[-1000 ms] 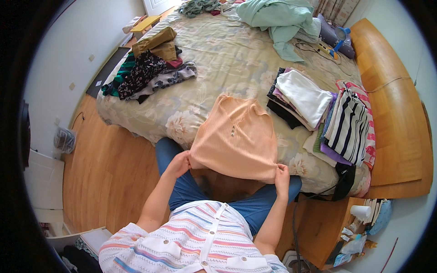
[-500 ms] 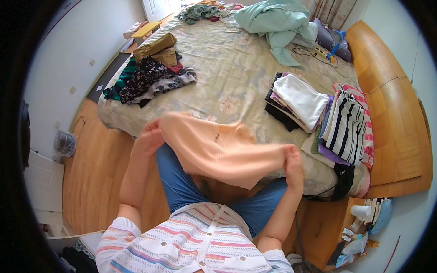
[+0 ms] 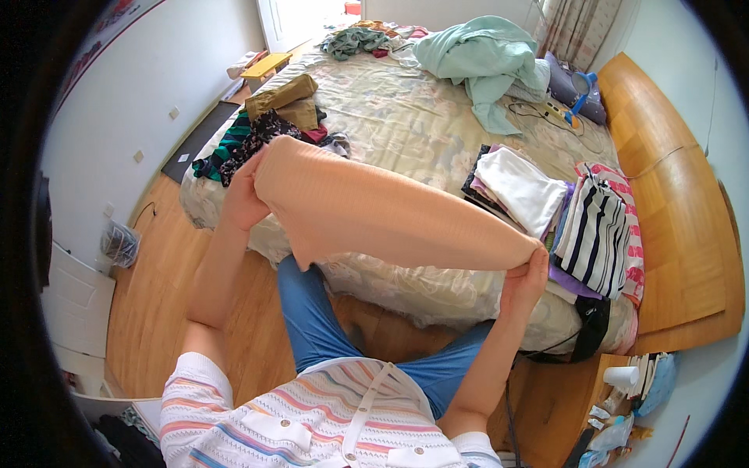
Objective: The person sits on a bed and folds various garments, including pants, shirts, and a sweater, by hand. Each item is smoothed out, folded into a compact shape, and placed onto a growing stack on the bed.
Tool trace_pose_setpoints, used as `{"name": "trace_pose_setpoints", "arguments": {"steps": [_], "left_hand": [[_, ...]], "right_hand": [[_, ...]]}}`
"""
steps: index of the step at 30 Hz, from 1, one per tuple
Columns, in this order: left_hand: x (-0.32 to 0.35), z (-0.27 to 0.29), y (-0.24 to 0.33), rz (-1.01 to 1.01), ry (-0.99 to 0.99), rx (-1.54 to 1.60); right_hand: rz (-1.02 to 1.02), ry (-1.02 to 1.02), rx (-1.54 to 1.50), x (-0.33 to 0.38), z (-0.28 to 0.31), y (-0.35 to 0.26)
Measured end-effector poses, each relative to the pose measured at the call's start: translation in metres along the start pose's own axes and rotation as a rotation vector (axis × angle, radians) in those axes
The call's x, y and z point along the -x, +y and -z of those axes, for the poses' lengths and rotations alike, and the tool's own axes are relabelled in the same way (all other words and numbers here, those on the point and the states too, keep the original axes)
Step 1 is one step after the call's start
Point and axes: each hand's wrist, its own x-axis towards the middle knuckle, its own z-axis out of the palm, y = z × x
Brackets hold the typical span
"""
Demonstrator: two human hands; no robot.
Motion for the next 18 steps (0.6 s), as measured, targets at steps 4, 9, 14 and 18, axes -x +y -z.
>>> {"name": "trace_pose_setpoints", "arguments": {"steps": [4,9,14,18], "left_hand": [[0.008,0.002,0.014,-0.154,0.137,-0.207],[0.015,-0.022,0.019,-0.092,0.036,-0.361],[0.015,-0.026,0.035,-0.272,0.079,-0.472],[-0.025,0.007,0.035,-0.221,0.164,-0.691]], "right_hand": [[0.073,0.002,-0.08,0.004,-0.019,-0.019],[0.037,-0.217,-0.035,-0.002,0.0,-0.031],[0.08,-0.261,0.082,-0.007,-0.03,-0.055],[-0.12,-0.222,0.222,-0.043,-0.049,-0.027]]}}
